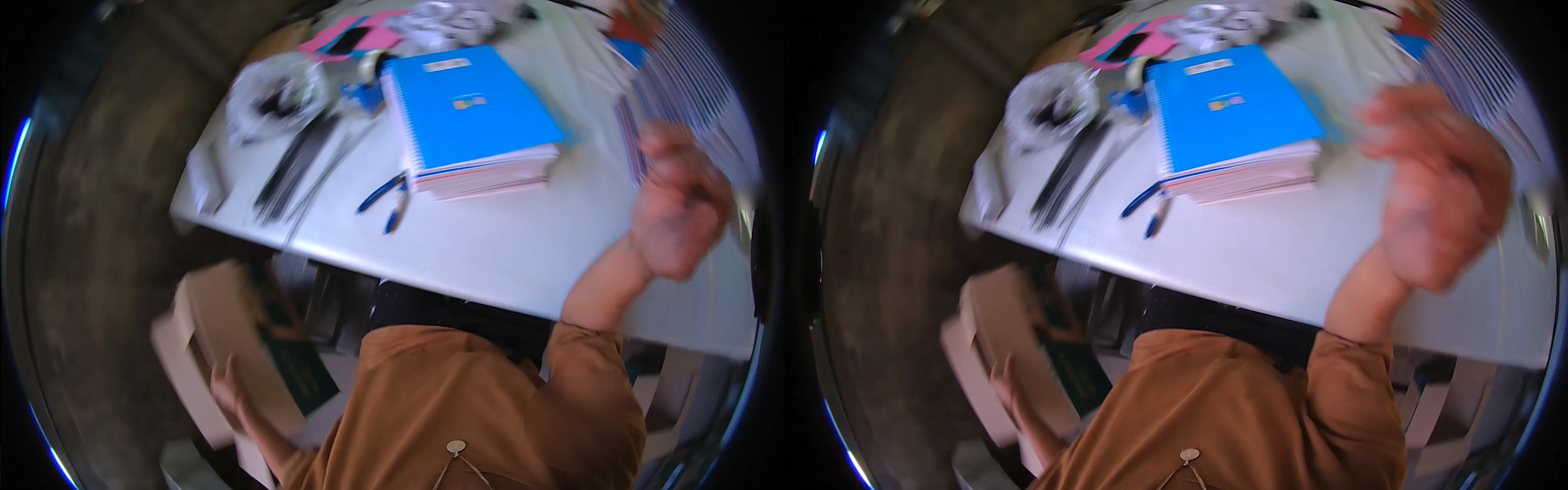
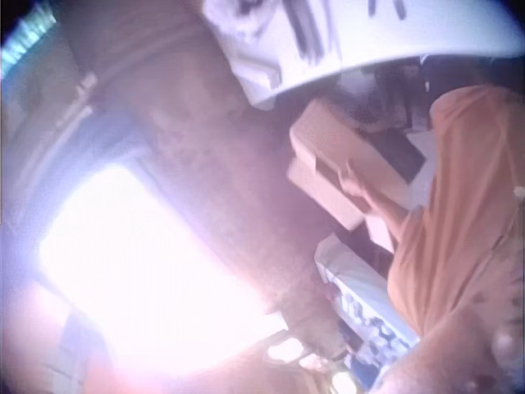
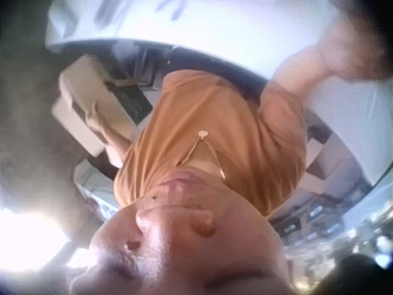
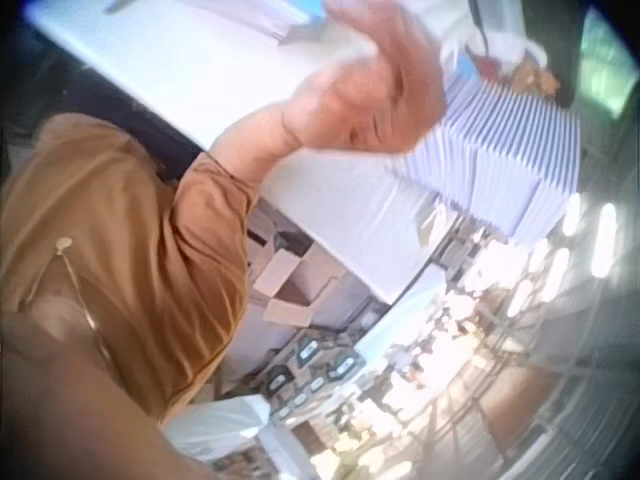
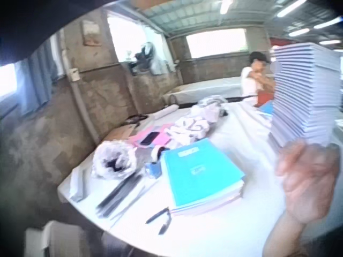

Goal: The person trims the end of a spiral coil with pliers, stacks a notebook onto a pile, and then places the stack into a cardboard box. The person then picks up several notebooks one by one, manually threads a spiral coil through the punched holes by rotating it, and crimps the ends by hand to secure them.

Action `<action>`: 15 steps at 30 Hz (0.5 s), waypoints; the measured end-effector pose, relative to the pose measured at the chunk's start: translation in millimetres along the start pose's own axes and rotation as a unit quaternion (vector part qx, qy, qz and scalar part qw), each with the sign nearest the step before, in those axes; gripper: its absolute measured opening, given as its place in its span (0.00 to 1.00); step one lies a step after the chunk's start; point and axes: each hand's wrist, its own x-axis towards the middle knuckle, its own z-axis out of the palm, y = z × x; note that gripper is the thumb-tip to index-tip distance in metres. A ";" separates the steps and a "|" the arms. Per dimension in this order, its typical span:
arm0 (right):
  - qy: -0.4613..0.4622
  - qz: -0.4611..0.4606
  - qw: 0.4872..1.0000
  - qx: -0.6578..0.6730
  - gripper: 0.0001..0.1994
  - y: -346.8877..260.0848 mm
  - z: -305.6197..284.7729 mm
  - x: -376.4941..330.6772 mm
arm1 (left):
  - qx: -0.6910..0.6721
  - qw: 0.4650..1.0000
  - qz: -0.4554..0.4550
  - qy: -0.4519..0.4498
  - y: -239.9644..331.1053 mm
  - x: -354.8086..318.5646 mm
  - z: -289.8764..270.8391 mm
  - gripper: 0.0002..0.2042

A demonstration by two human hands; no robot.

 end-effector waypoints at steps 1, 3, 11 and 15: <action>0.022 0.023 0.999 -0.001 0.15 -0.8 4.7 -0.2 | -0.014 0.999 0.032 0.015 1.6 -0.7 -29.1 0.32; 0.079 0.067 0.994 0.045 0.11 11.2 36.5 -2.8 | -0.015 0.996 0.071 0.059 -0.3 -17.4 -78.6 0.32; -0.023 0.203 0.918 0.339 0.28 -9.8 178.5 80.0 | -0.111 0.924 0.346 0.117 126.2 -32.1 -130.5 0.29; 0.038 0.205 0.897 0.389 0.31 -25.6 217.4 134.6 | -0.155 0.835 0.509 0.140 185.1 -21.5 -138.7 0.28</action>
